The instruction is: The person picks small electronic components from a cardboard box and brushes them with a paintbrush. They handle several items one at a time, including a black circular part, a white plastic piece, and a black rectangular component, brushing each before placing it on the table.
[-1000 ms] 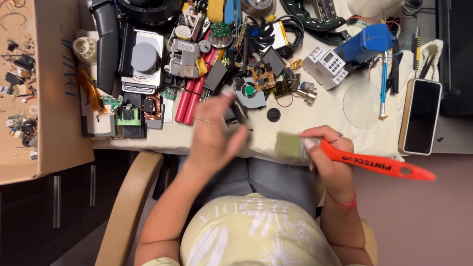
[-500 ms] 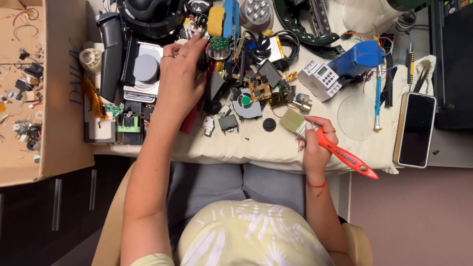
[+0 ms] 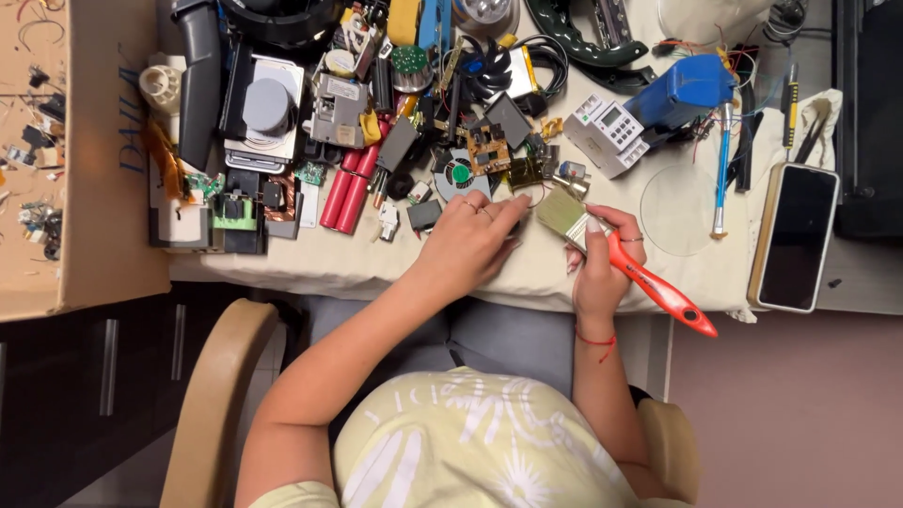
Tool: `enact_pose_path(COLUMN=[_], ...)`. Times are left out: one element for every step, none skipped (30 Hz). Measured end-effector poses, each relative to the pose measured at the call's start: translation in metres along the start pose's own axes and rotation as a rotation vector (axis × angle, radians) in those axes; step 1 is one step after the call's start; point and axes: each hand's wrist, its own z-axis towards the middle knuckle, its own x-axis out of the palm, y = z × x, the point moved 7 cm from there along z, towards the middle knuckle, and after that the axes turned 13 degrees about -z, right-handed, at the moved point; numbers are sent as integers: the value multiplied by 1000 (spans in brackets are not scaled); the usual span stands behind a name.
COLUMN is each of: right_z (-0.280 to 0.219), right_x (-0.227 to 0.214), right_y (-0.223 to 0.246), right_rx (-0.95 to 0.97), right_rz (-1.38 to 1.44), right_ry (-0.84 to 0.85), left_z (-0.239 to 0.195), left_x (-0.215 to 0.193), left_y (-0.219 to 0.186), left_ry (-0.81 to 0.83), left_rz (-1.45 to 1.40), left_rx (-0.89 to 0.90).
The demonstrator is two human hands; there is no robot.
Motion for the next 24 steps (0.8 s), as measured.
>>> enact_pose_path(right_z=[-2, 0, 1, 1, 0, 0, 2, 3, 4, 4, 4, 4, 3, 3, 4, 3, 3, 2, 2, 1, 1, -1, -2, -2], right_x=[-2, -2, -2, -1, -2, -1, -1, -3, -5, -4, -4, -4, -4, -4, -3, -3, -2, -2, -1, -1, 0, 1, 1, 2], right_y=[-2, -3, -3, -2, -3, -3, -7, -11, -16, -16, -16, -16, -17, -18, -18, -16, -14, -12, -10, -9, -8, -6, -3, 0], right_rx=[-2, -10, -19, -26, -14, -4, -12, -7, -1, -1, -1, -2, -3, -7, -10, -14, -23, -32, -36, -39, -41, -44, -58, -73], right_rz=[-1, -3, -6, -1, 11, 24, 29, 36, 43, 45, 57, 67, 66, 67, 68, 67, 67, 67, 66, 84, 101, 103, 76, 51], right_ry=[1, -1, -2, 6, 6, 7, 17, 10, 3, 8, 10, 12, 18, 24, 30, 35, 35, 33, 38, 36, 34, 37, 30, 24], left_z=[-2, -2, -2, -4, -6, -7, -10, -13, -16, -21, -26, -31, -34, -36, -38, -39, -40, -40, -41, -43, -45, -50, -57, -64], left_x=[3, 2, 0, 2, 2, 1, -3, -10, -15, -14, -14, -13, -12, -11, -11, -13, -17, -21, -28, -38, -48, -54, -63, -73], left_y=[-3, -5, -7, -10, -14, -17, -25, -32, -39, -40, -40, -41, -41, -42, -42, -42, -41, -41, -38, -35, -31, -27, -18, -9], left_ry=[-2, -41, -79, -87, -125, -165, -174, -201, -227, -229, -239, -250, -253, -267, -280, -286, -320, -354, -360, -403, -446, -449, -491, -533], left_rz=[-1, 29, 58, 66, 51, 38, 49, 23, -3, 1, -1, -5, -2, -6, -9, -7, -1, 4, 7, 37, 67, 70, 133, 196], left_rx=[0, 10, 19, 17, 39, 63, 61, 57, 54, 50, 41, 30, 25, 30, 35, 32, 29, 26, 25, 12, -1, -1, -72, -143])
